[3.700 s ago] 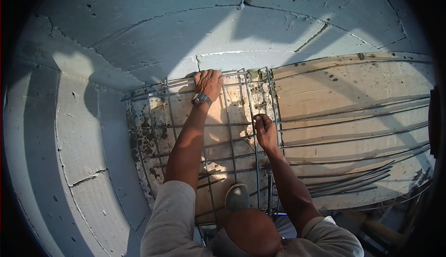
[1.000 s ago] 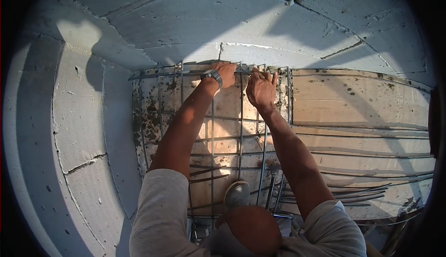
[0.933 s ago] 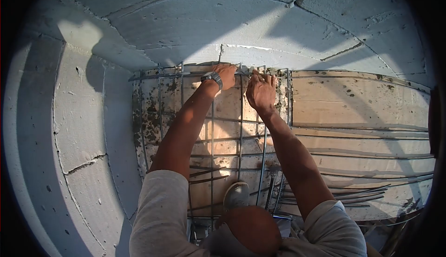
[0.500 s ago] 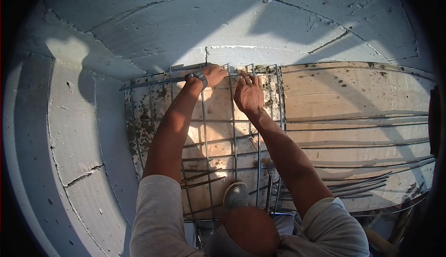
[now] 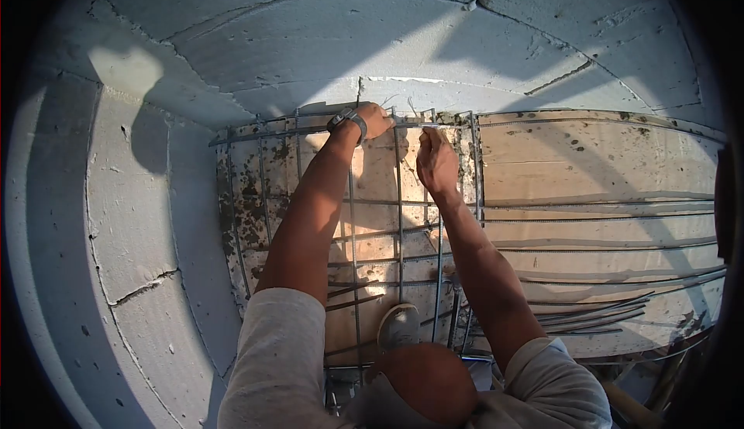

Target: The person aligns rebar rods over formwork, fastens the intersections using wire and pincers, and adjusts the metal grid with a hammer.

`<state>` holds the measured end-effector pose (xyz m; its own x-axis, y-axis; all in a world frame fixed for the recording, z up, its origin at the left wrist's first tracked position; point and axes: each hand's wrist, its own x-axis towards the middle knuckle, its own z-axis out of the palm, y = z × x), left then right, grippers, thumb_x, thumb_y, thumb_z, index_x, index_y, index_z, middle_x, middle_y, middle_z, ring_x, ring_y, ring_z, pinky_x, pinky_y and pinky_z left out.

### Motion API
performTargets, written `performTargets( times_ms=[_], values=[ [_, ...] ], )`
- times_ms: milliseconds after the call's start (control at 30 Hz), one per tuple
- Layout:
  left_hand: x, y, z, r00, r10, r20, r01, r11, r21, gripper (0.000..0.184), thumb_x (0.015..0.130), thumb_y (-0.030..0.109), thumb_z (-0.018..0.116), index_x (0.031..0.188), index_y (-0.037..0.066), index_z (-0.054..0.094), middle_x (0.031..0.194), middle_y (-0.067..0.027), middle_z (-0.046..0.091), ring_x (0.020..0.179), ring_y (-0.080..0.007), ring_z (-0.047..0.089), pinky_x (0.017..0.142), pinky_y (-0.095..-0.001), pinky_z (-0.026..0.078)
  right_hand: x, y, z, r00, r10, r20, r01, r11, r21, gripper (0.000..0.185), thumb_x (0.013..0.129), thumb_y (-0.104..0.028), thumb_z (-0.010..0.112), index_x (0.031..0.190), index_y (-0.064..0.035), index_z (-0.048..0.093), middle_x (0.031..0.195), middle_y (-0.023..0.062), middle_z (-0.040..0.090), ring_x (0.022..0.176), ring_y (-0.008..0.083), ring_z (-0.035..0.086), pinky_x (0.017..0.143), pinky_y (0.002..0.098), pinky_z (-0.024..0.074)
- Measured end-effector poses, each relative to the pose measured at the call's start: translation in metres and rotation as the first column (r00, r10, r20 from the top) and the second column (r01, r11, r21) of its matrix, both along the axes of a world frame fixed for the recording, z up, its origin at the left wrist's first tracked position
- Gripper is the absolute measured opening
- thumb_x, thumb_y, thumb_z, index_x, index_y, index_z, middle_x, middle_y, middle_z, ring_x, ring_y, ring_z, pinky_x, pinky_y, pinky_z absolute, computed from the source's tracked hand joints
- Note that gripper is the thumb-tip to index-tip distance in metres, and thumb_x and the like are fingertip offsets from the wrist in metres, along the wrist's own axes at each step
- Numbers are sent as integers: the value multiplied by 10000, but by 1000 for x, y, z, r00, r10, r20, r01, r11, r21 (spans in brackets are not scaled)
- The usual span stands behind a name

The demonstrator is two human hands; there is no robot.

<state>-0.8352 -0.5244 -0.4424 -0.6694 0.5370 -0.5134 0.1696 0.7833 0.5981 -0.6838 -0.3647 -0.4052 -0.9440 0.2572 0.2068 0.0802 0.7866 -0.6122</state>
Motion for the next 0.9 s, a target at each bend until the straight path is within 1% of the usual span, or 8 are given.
performTargets(
  times_ms=[33, 100, 200, 467, 600, 667, 733, 900],
  values=[
    [1, 0, -3, 999, -3, -36, 4, 1000, 28, 537, 969, 488, 577, 1159, 2, 705, 1108, -229, 723, 1010, -382, 691, 889, -486, 524, 14, -3, 1, 999, -50, -8, 49, 998, -35, 224, 982, -172, 509, 989, -5, 657, 883, 255, 676, 820, 450, 647, 727, 503, 512],
    [-3, 1, -6, 994, 53, 91, -55, 998, 28, 485, 964, 457, 610, 1063, -8, 704, 884, -150, 690, 807, -290, 641, 767, -451, 506, 44, -10, 2, 973, -17, 232, 109, 915, -389, 264, 969, -164, 505, 1091, -3, 676, 880, 252, 696, 784, 453, 660, 725, 510, 521],
    [-5, 5, -8, 987, 90, 132, -91, 996, 4, 461, 956, 442, 636, 1019, -10, 705, 768, -108, 675, 695, -235, 620, 694, -426, 499, 55, -14, -31, 941, -19, 339, 111, 961, -253, 349, 922, -158, 509, 1195, -26, 682, 948, 277, 707, 872, 441, 695, 787, 484, 548],
    [-7, 3, -6, 996, 50, 73, -49, 999, -8, 507, 926, 464, 651, 883, -39, 695, 720, -132, 654, 668, -223, 588, 677, -425, 481, 12, -6, -62, 885, -5, 466, 175, 931, -321, 381, 834, -157, 568, 1184, -43, 664, 992, 257, 718, 946, 423, 706, 823, 469, 552],
    [-10, 0, -10, 996, 69, 55, -69, 998, 5, 512, 914, 454, 656, 797, -44, 669, 695, -126, 629, 663, -217, 561, 676, -422, 475, 13, 8, -57, 904, 135, 406, 29, 927, -374, 324, 860, -199, 577, 1119, -20, 654, 1080, 291, 695, 1013, 414, 694, 878, 450, 551],
    [-10, -1, -17, 998, 62, 31, -64, 996, 70, 518, 906, 453, 664, 752, -42, 645, 686, -120, 615, 659, -208, 548, 670, -422, 473, 8, 3, -61, 873, 93, 480, 51, 959, -279, 302, 875, -224, 595, 1082, -10, 647, 1060, 275, 702, 953, 381, 713, 807, 444, 567],
    [-9, -1, -12, 995, 70, 69, -74, 996, 57, 515, 906, 449, 669, 734, -36, 635, 671, -109, 600, 651, -201, 537, 660, -421, 470, 6, 3, -40, 823, 195, 534, 76, 893, -443, 320, 908, -294, 622, 1023, 5, 620, 924, 215, 712, 725, 274, 723, 598, 393, 563],
    [-7, -3, -5, 990, 91, 109, -97, 994, 54, 523, 908, 459, 672, 703, -19, 618, 659, -88, 587, 642, -183, 515, 641, -414, 462, 17, 22, -54, 872, 402, 280, -59, 653, -755, 285, 920, -210, 512, 1001, 46, 610, 689, 95, 658, 529, 163, 640, 455, 276, 474]
  ],
)
